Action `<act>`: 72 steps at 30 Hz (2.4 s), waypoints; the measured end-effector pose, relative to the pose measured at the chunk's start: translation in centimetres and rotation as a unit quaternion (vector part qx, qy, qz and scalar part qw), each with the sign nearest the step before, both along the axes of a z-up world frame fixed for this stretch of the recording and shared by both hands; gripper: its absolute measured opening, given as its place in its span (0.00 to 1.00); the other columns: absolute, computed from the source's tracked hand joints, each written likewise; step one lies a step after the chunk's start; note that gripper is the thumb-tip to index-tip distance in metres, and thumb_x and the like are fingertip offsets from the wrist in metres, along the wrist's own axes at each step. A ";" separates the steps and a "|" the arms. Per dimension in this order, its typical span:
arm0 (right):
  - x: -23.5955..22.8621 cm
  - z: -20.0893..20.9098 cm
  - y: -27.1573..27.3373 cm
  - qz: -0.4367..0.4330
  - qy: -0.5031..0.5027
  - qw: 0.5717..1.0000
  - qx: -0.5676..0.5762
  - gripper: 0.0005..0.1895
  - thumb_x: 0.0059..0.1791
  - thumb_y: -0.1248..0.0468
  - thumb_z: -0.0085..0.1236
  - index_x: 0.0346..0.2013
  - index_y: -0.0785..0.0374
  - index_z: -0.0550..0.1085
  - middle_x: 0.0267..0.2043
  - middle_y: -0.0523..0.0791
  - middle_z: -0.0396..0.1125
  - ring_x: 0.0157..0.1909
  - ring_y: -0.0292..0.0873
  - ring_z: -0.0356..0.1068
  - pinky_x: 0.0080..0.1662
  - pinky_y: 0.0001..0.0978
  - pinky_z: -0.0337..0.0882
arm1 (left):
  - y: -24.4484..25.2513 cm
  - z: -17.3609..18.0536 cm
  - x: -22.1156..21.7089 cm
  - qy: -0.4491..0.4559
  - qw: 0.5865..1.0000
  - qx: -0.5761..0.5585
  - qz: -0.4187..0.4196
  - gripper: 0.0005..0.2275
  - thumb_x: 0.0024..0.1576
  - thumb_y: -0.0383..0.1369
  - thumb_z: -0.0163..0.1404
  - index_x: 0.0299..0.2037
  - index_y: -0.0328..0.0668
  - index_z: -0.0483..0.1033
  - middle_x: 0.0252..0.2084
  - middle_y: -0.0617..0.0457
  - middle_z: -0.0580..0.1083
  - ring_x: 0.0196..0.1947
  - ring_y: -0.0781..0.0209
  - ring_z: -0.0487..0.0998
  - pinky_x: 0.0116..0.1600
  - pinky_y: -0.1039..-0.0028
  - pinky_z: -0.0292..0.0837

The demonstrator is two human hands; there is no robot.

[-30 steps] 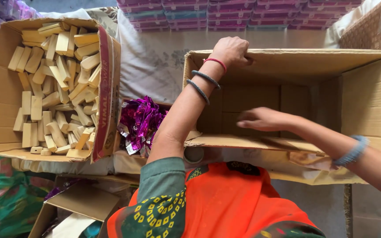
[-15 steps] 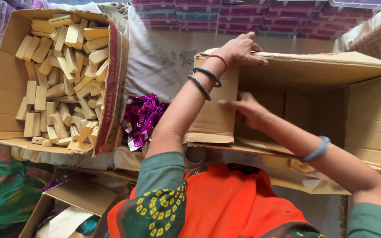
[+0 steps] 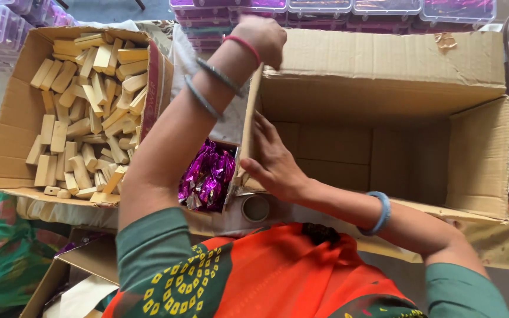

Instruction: The person wipes a small plastic container with a cloth, then places several colorful glittery rolls inside it. They close the container and place it on a stack of similar containers. Finally, they open a cardboard box and begin placing the stacked containers inside.

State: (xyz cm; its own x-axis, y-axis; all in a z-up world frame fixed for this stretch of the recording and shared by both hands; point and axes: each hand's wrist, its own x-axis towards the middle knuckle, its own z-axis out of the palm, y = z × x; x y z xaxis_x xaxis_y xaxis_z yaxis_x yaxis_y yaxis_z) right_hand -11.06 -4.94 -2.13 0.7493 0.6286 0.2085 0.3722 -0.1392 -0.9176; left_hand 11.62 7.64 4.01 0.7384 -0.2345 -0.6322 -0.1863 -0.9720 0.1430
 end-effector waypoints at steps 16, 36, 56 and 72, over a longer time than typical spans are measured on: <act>2.1 -2.6 -9.6 0.101 -0.252 0.915 -0.298 0.18 0.49 0.49 0.59 0.48 0.54 0.76 0.54 0.46 0.69 0.58 0.48 0.67 0.54 0.52 0.68 | 0.2 -10.8 -10.4 -0.439 0.897 -0.049 -0.018 0.43 0.51 0.57 0.57 0.76 0.57 0.53 0.74 0.44 0.56 0.68 0.43 0.60 0.65 0.33 0.47; 11.9 -10.8 -35.2 0.133 -0.274 0.486 -0.819 0.18 0.49 0.46 0.51 0.34 0.49 0.83 0.41 0.42 0.75 0.59 0.52 0.65 0.63 0.70 0.49 | 1.2 -11.3 -9.1 -0.442 0.897 -0.001 0.003 0.35 0.52 0.55 0.58 0.68 0.50 0.64 0.61 0.47 0.69 0.49 0.46 0.71 0.51 0.50 0.62; 4.5 0.9 -25.3 0.053 -0.198 0.722 -0.660 0.18 0.50 0.47 0.56 0.44 0.56 0.77 0.57 0.46 0.68 0.72 0.47 0.54 0.70 0.63 0.46 | 0.3 -13.0 -8.4 -0.459 0.886 0.060 -0.015 0.30 0.55 0.27 0.52 0.70 0.53 0.63 0.65 0.47 0.69 0.46 0.50 0.74 0.49 0.54 0.66; 4.5 4.1 -42.5 -0.195 -0.272 0.503 -0.797 0.14 0.52 0.66 0.58 0.51 0.49 0.76 0.82 0.45 0.53 0.83 0.48 0.44 0.70 0.48 0.58 | 0.4 -13.4 -8.3 -0.463 0.885 0.046 -0.021 0.29 0.58 0.27 0.52 0.72 0.53 0.62 0.66 0.47 0.69 0.48 0.49 0.74 0.50 0.54 0.65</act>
